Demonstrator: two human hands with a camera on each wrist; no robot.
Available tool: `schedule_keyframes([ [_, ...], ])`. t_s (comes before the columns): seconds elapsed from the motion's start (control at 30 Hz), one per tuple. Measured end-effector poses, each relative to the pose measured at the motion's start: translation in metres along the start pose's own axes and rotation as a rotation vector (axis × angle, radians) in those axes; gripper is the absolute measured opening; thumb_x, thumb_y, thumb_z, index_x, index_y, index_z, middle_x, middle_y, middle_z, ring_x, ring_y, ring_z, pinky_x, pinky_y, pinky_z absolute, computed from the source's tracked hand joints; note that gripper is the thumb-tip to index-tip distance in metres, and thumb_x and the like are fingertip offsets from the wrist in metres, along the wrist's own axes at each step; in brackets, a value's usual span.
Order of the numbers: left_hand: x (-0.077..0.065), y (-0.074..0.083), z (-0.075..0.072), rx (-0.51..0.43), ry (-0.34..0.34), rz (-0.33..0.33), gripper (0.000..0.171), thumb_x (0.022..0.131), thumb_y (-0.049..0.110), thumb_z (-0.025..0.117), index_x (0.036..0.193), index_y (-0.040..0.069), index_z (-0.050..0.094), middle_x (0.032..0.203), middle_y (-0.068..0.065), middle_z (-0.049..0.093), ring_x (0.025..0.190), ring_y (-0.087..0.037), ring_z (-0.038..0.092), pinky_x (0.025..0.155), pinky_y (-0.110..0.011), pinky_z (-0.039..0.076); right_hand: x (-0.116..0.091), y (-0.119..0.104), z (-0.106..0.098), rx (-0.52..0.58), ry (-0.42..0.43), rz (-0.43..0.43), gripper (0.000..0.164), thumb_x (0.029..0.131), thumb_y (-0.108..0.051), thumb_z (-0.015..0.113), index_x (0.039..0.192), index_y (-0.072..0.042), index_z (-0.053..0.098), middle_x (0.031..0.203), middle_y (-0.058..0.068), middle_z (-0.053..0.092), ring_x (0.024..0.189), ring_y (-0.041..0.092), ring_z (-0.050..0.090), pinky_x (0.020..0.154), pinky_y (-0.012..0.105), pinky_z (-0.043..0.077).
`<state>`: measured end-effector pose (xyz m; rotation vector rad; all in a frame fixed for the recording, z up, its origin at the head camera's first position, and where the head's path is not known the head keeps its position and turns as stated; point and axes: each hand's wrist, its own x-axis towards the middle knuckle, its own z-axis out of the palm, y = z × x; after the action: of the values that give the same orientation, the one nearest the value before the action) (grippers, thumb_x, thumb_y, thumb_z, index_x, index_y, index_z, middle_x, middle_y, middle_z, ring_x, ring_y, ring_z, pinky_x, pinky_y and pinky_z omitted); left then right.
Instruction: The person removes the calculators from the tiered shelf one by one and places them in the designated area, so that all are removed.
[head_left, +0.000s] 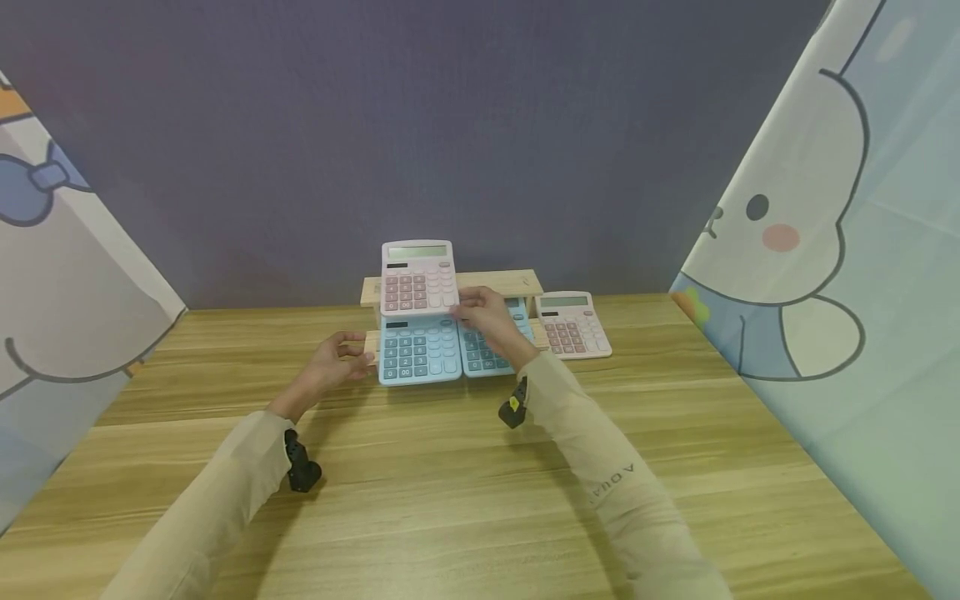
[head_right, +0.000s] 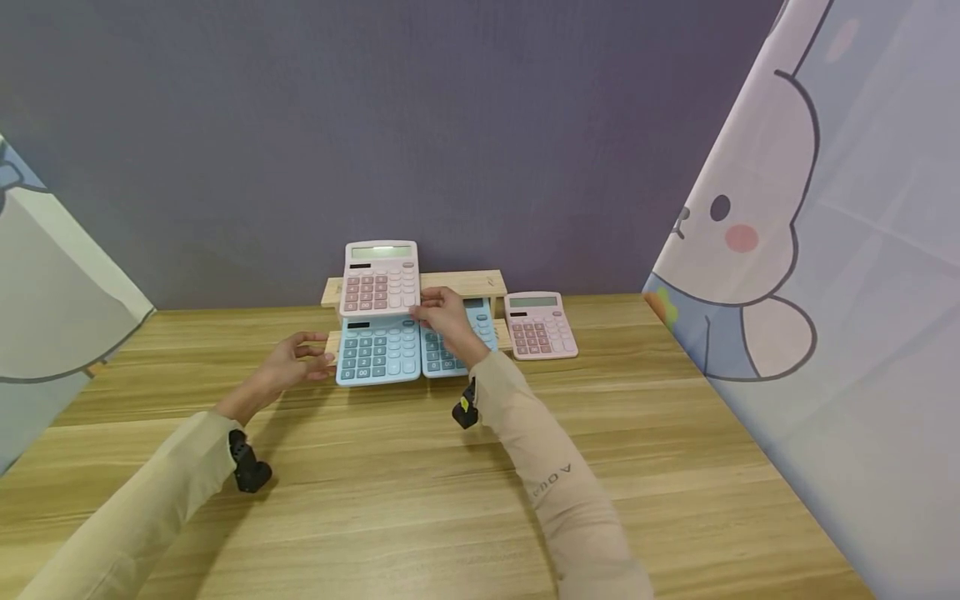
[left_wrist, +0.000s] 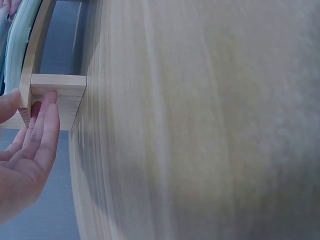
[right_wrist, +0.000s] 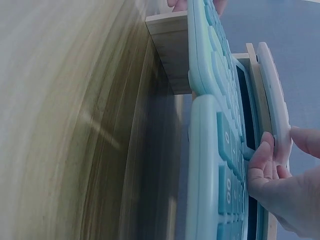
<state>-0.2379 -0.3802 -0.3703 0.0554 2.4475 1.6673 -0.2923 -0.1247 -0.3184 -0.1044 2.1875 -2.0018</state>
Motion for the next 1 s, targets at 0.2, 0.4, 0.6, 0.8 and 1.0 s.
schedule_keyframes([
  [0.2, 0.0000, 0.0001, 0.0003, 0.007, 0.005, -0.001, 0.057, 0.093, 0.013, 0.052, 0.139, -0.005, 0.024, 0.128, -0.031, 0.041, 0.098, -0.024, 0.058, 0.090, -0.037, 0.053, 0.0028, 0.0003, 0.0039, 0.044, 0.010, 0.011, 0.046, 0.084, 0.000, 0.060, 0.127, -0.002, 0.043, 0.115, 0.015, 0.054, 0.100, 0.023, 0.059, 0.088, 0.028, 0.053],
  [0.4, -0.0005, 0.0006, 0.0007, 0.005, 0.005, 0.002, 0.057, 0.093, 0.012, 0.052, 0.139, -0.005, 0.023, 0.128, -0.031, 0.040, 0.100, -0.026, 0.057, 0.090, -0.037, 0.052, 0.0044, 0.0019, 0.0053, 0.064, -0.003, 0.006, 0.043, 0.086, -0.001, 0.058, 0.127, -0.003, 0.043, 0.116, 0.015, 0.055, 0.102, 0.024, 0.059, 0.089, 0.028, 0.053],
  [0.6, -0.0018, 0.0016, 0.0006, 0.008, 0.006, -0.003, 0.057, 0.094, 0.012, 0.051, 0.139, -0.005, 0.022, 0.129, -0.031, 0.039, 0.104, -0.030, 0.055, 0.092, -0.039, 0.051, 0.0043, 0.0024, 0.0063, 0.093, 0.008, 0.007, 0.043, 0.086, 0.001, 0.057, 0.126, -0.004, 0.044, 0.116, 0.013, 0.055, 0.103, 0.022, 0.058, 0.088, 0.026, 0.052],
  [0.8, -0.0023, 0.0019, 0.0006, 0.003, 0.005, -0.004, 0.057, 0.093, 0.011, 0.051, 0.139, -0.006, 0.022, 0.130, -0.032, 0.037, 0.105, -0.032, 0.055, 0.093, -0.041, 0.050, 0.0027, 0.0011, 0.0074, 0.128, 0.017, 0.018, 0.041, 0.086, 0.002, 0.056, 0.126, -0.004, 0.044, 0.115, 0.013, 0.056, 0.101, 0.021, 0.058, 0.089, 0.025, 0.052],
  [1.0, -0.0025, 0.0011, -0.0001, -0.010, -0.002, -0.003, 0.058, 0.093, 0.012, 0.052, 0.139, -0.005, 0.022, 0.131, -0.033, 0.036, 0.105, -0.032, 0.055, 0.094, -0.041, 0.050, 0.0013, -0.0002, 0.0087, 0.160, 0.029, 0.024, 0.041, 0.086, 0.004, 0.056, 0.125, -0.003, 0.045, 0.114, 0.014, 0.056, 0.098, 0.020, 0.058, 0.089, 0.026, 0.052],
])
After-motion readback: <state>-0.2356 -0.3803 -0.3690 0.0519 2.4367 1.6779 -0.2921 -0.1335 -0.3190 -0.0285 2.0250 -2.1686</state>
